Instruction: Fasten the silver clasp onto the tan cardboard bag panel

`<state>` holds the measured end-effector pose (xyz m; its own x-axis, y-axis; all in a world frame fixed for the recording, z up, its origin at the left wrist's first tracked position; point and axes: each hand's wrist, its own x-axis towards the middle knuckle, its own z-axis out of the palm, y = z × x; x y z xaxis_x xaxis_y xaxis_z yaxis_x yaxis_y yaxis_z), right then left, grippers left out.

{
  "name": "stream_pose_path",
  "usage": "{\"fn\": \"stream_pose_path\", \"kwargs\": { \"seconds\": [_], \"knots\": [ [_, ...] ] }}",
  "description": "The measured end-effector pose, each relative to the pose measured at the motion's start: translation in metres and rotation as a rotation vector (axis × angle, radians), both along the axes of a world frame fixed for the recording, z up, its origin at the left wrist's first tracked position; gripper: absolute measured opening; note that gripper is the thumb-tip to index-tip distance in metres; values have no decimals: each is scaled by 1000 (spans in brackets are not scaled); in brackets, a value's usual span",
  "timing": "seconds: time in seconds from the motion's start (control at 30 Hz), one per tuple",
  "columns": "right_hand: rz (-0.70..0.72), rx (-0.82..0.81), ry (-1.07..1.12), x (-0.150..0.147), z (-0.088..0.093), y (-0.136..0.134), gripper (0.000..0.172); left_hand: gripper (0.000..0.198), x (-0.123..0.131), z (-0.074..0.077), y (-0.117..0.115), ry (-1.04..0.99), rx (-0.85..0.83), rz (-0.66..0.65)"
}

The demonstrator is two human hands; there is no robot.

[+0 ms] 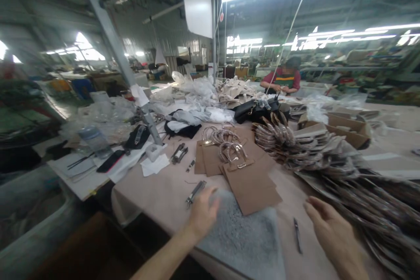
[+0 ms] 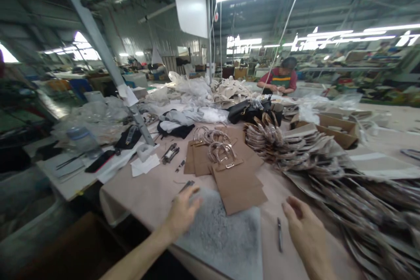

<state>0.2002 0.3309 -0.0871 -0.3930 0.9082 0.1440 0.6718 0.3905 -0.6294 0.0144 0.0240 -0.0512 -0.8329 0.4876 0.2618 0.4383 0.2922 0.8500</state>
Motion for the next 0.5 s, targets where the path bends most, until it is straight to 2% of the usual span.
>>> {"fn": "stream_pose_path", "kwargs": {
  "seconds": [0.1,0.17,0.3,0.5],
  "knots": [
    [155,-82,23,-36,-8,13,43,47,14,-48,22,-46,-187,-112],
    [215,-105,30,-63,-17,21,57,55,15,-62,36,-87,-241,-139],
    [273,-171,13,-104,-35,33,74,68,0,-61,66,-197,-266,-131],
    [268,-276,0,-120,-52,46,69,88,-19,-63,105,-252,-415,-203]
  ]
}}
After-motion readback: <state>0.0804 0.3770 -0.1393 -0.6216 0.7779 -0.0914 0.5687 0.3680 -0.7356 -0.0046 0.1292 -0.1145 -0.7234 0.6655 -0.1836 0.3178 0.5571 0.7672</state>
